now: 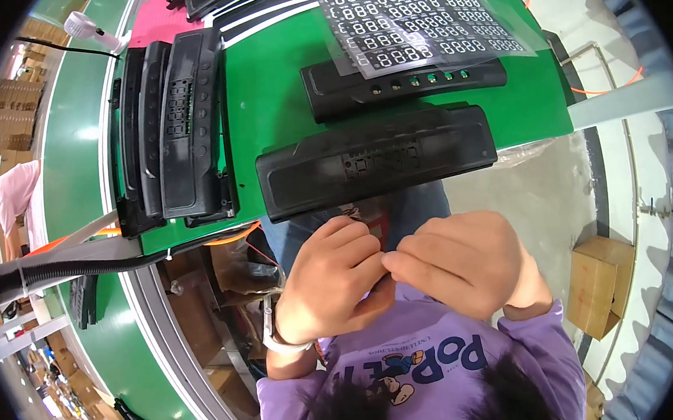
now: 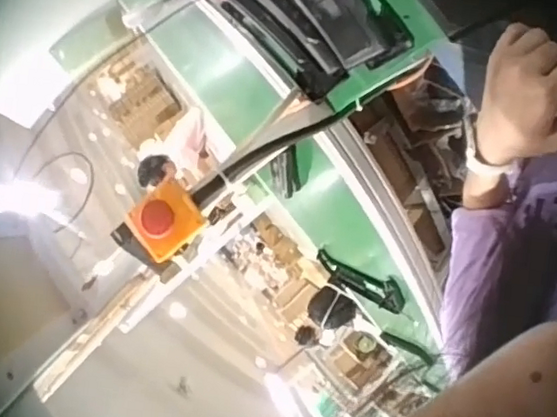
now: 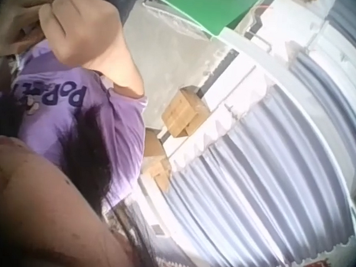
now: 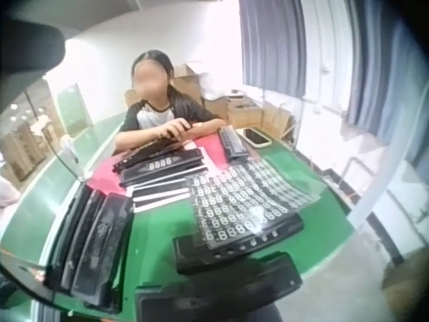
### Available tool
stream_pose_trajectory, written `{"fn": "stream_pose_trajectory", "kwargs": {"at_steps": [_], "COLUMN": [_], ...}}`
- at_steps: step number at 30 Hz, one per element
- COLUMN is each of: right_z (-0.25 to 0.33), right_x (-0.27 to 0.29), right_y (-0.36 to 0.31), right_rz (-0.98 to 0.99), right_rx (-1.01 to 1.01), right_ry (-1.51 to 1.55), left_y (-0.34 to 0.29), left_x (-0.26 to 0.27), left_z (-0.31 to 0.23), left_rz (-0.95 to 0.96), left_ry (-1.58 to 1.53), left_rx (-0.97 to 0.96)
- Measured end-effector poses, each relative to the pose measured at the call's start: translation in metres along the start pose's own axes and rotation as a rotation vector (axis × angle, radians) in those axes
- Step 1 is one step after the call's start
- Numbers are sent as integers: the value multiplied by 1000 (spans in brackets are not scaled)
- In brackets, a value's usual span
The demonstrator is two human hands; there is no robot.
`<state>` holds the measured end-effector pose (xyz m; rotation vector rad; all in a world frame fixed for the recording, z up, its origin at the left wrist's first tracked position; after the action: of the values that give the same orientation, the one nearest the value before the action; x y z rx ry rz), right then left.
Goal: Assembling digital display panels into plastic housings and applying stickers.
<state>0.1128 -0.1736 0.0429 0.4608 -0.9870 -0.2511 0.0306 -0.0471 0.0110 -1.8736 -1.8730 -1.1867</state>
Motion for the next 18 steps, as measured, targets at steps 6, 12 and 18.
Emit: {"fn": "stream_pose_trajectory", "kwargs": {"at_steps": [6,12,18], "right_z": [-12,-18,-33], "right_x": [6,10,29], "right_y": [-12,-9,-10], "right_rz": [-166,-95,-492], "right_rx": [-78,-138,-272], "right_ry": [37,190,140], "left_y": [2,7,-8], "left_x": [1,3,33], "left_z": [3,8,15], "left_rz": [46,60,-600], "left_ry": [3,3,491], "left_rx": [-15,-5,173]}}
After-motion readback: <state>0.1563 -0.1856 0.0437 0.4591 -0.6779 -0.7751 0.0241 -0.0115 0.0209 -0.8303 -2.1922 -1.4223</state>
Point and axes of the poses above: each hand's wrist, its own y-axis towards the middle knuckle, its own x-axis out of the back of the hand, z = x × y, the point moved 4 cm from there along y, towards the middle knuckle, and after that the axes turned 7 degrees about y, right-handed, at the moved point
